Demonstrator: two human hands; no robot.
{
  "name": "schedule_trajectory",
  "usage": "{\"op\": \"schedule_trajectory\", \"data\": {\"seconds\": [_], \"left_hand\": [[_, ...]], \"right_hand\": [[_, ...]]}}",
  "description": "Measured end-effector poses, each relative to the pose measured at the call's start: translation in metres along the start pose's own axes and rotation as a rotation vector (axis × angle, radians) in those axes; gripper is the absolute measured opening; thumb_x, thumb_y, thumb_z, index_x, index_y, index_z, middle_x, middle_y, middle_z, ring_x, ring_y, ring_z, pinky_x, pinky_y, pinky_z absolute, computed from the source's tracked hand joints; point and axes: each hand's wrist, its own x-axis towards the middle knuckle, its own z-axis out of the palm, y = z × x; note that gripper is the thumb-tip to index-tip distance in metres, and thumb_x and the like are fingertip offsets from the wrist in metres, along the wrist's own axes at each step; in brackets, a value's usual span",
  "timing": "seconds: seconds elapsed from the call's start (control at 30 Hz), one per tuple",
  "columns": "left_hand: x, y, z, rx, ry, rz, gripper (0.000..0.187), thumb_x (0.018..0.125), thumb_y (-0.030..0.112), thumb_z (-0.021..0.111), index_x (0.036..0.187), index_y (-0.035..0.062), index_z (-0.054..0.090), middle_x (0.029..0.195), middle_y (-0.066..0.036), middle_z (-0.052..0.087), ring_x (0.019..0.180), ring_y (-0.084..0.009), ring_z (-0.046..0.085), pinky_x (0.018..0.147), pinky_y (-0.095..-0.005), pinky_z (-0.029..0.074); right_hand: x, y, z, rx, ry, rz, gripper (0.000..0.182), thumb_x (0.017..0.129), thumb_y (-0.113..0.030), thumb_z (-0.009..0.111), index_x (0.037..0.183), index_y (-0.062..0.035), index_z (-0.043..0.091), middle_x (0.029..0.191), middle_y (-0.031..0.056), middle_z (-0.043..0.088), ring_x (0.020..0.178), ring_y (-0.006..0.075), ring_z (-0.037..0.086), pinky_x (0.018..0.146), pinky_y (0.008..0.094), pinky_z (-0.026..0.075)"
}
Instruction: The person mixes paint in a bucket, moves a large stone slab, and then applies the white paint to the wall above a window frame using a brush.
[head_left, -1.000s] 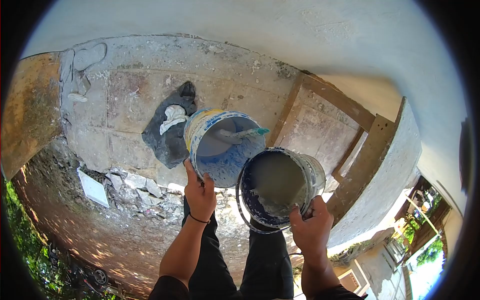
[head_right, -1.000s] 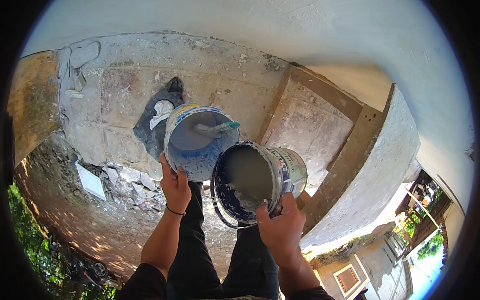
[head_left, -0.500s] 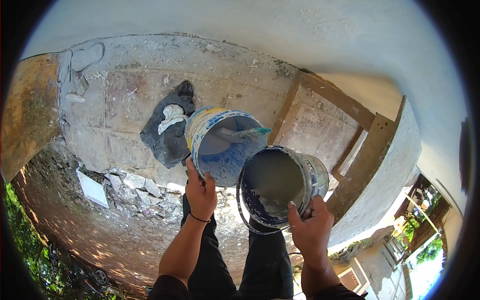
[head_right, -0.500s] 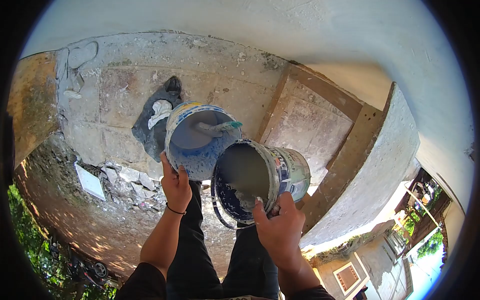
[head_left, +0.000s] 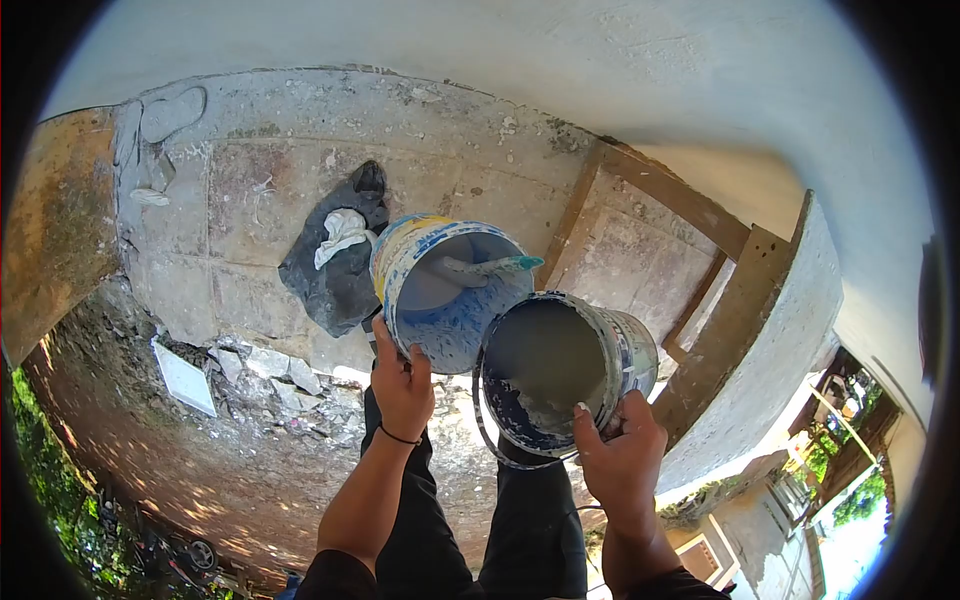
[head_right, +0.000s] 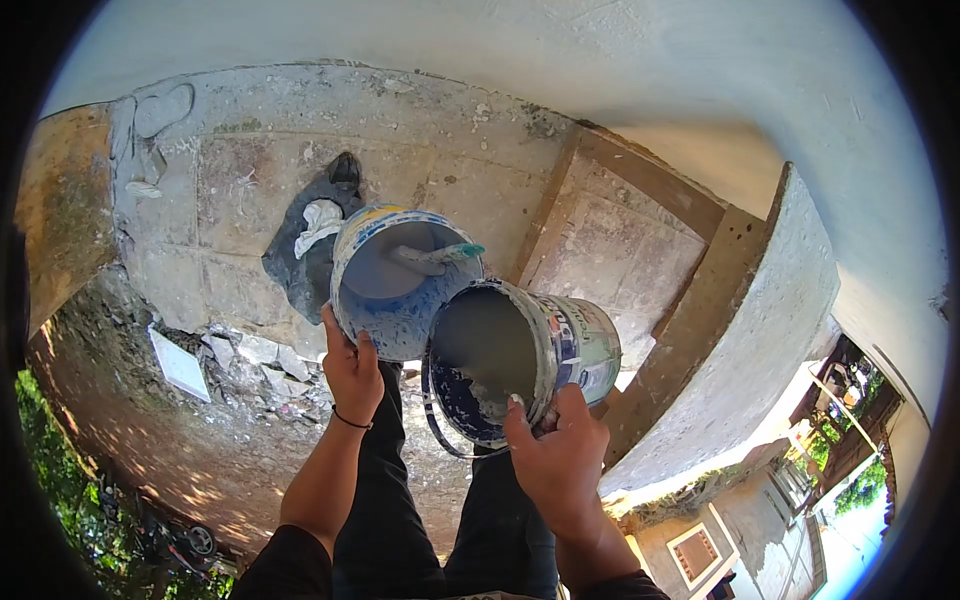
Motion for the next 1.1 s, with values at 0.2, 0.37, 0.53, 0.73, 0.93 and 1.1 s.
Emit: {"op": "schedule_trajectory", "data": {"seconds": [0.2, 0.37, 0.53, 0.73, 0.93, 1.1], "left_hand": [[-0.001, -0.004, 0.001, 0.007, 0.023, 0.026, 0.058, 0.087, 0.010, 0.050, 0.135, -0.0099, 0.024, 0.053, -0.008, 0.054, 0.042, -0.0153, 0.052, 0.043, -0.0249, 0.038], [0.000, -0.002, -0.002, 0.012, 0.009, 0.005, 0.059, 0.087, 0.011, 0.049, 0.136, -0.0099, 0.023, 0.053, -0.009, 0.054, 0.043, -0.0151, 0.053, 0.043, -0.0246, 0.039], [0.001, -0.004, -0.004, -0.011, 0.024, 0.002, 0.058, 0.087, 0.011, 0.048, 0.136, -0.0094, 0.023, 0.054, -0.009, 0.055, 0.042, -0.0147, 0.053, 0.042, -0.0243, 0.038], [0.002, -0.010, -0.007, -0.002, 0.020, -0.004, 0.058, 0.088, 0.012, 0.048, 0.136, -0.0088, 0.023, 0.054, -0.009, 0.054, 0.043, -0.0145, 0.053, 0.042, -0.0245, 0.038], [0.000, -0.007, -0.006, 0.010, 0.029, 0.014, 0.058, 0.088, 0.013, 0.048, 0.136, -0.0086, 0.023, 0.055, -0.009, 0.055, 0.044, -0.0160, 0.054, 0.042, -0.0250, 0.038], [0.001, -0.009, -0.005, 0.016, 0.029, 0.041, 0.058, 0.089, 0.012, 0.047, 0.136, -0.0080, 0.022, 0.056, -0.010, 0.055, 0.045, -0.0170, 0.055, 0.043, -0.0253, 0.039]], "right_hand": [[0.000, 0.000, 0.001, 0.011, 0.006, 0.012, 0.029, 0.071, -0.012, 0.071, 0.067, -0.0012, 0.045, 0.048, 0.0064, 0.048, 0.041, 0.0097, 0.041, 0.041, 0.0287, 0.036], [0.000, 0.005, 0.002, 0.033, -0.002, 0.020, 0.028, 0.071, -0.012, 0.071, 0.067, -0.0006, 0.045, 0.048, 0.0064, 0.047, 0.041, 0.0103, 0.040, 0.041, 0.0291, 0.036], [0.000, 0.014, 0.006, 0.045, 0.004, 0.040, 0.025, 0.070, -0.012, 0.070, 0.069, 0.0000, 0.047, 0.048, 0.0067, 0.046, 0.043, 0.0117, 0.039, 0.043, 0.0301, 0.036], [-0.001, 0.016, 0.009, 0.066, -0.014, 0.041, 0.026, 0.070, -0.012, 0.070, 0.069, 0.0001, 0.047, 0.049, 0.0077, 0.047, 0.043, 0.0124, 0.040, 0.043, 0.0304, 0.037], [-0.003, 0.009, 0.009, 0.096, -0.036, 0.063, 0.027, 0.071, -0.013, 0.070, 0.068, 0.0002, 0.046, 0.049, 0.0089, 0.049, 0.043, 0.0120, 0.043, 0.043, 0.0306, 0.037], [-0.002, 0.004, 0.009, 0.075, -0.044, 0.044, 0.027, 0.072, -0.013, 0.070, 0.069, 0.0004, 0.046, 0.050, 0.0090, 0.050, 0.043, 0.0120, 0.044, 0.043, 0.0300, 0.037]]}}
